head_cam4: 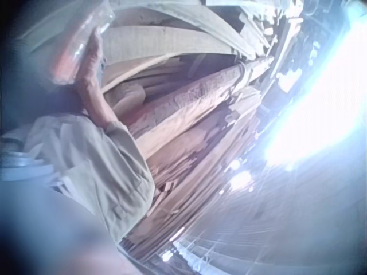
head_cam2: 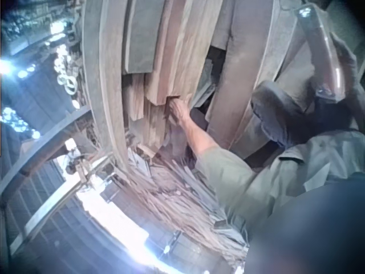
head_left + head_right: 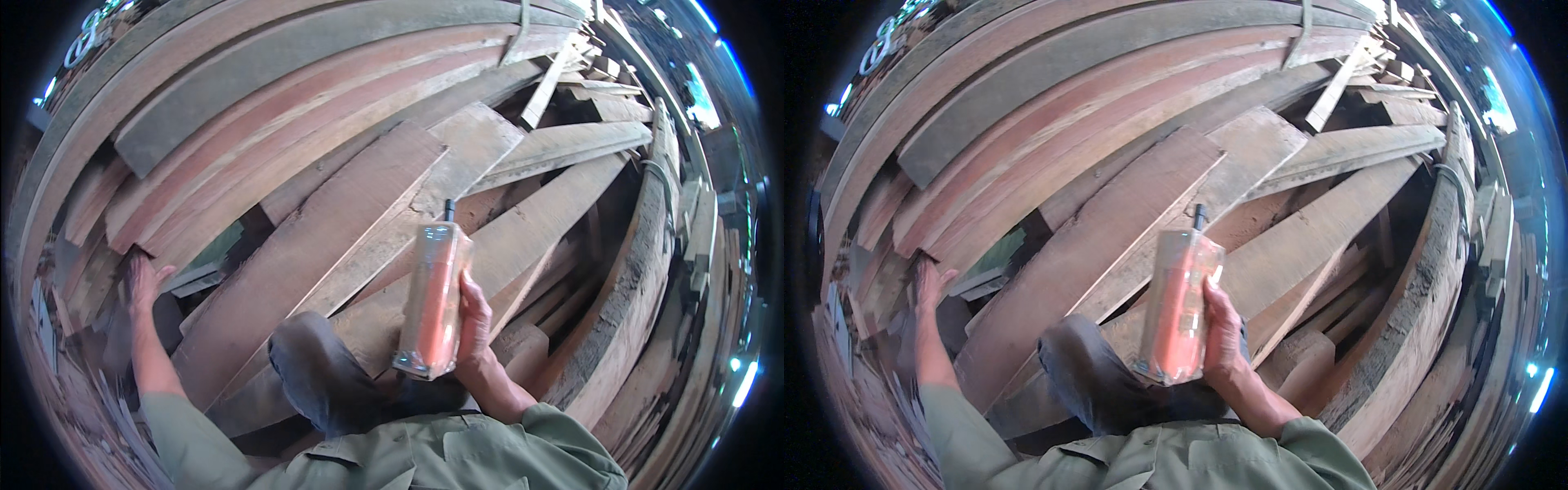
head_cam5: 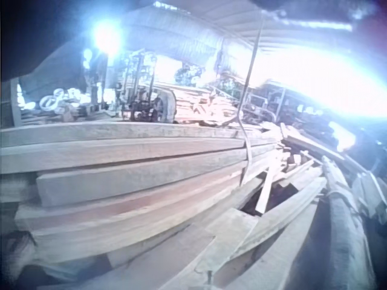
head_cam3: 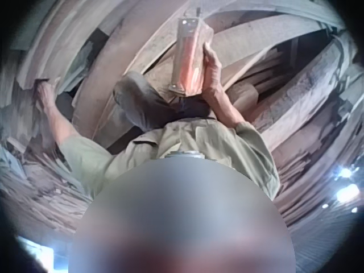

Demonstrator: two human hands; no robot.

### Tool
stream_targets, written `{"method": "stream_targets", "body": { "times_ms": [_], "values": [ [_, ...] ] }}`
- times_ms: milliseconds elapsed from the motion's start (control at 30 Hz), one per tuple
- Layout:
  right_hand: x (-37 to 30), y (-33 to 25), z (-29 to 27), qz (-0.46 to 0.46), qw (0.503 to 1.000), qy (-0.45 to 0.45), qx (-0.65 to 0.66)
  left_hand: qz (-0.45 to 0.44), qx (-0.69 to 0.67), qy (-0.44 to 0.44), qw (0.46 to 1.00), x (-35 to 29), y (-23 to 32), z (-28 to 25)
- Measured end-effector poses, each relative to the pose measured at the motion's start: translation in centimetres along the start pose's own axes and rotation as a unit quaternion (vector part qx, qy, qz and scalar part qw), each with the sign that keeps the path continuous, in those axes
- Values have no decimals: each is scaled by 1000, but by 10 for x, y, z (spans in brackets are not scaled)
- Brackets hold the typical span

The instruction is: The person walks through a lumber yard, picks up wooden planks and boards, inspects them, and places them back into stacks. The person handles multiple pieces of wood one at a time, occasionally using a handheld device while moving among the stacks.

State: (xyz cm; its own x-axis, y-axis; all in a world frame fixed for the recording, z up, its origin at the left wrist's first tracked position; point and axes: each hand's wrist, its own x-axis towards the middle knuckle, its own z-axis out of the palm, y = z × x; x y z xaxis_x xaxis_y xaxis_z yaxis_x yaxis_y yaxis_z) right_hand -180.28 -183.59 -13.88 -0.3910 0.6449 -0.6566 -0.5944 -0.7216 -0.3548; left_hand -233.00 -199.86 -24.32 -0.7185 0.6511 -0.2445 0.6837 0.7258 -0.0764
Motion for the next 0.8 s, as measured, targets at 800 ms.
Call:
{"method": "stream_targets", "body": {
  "times_ms": [800],
  "values": [
    [-4,8,22,-43,997,8,-60,139,-206,356,901,-69,66,-19]
  ]
}}
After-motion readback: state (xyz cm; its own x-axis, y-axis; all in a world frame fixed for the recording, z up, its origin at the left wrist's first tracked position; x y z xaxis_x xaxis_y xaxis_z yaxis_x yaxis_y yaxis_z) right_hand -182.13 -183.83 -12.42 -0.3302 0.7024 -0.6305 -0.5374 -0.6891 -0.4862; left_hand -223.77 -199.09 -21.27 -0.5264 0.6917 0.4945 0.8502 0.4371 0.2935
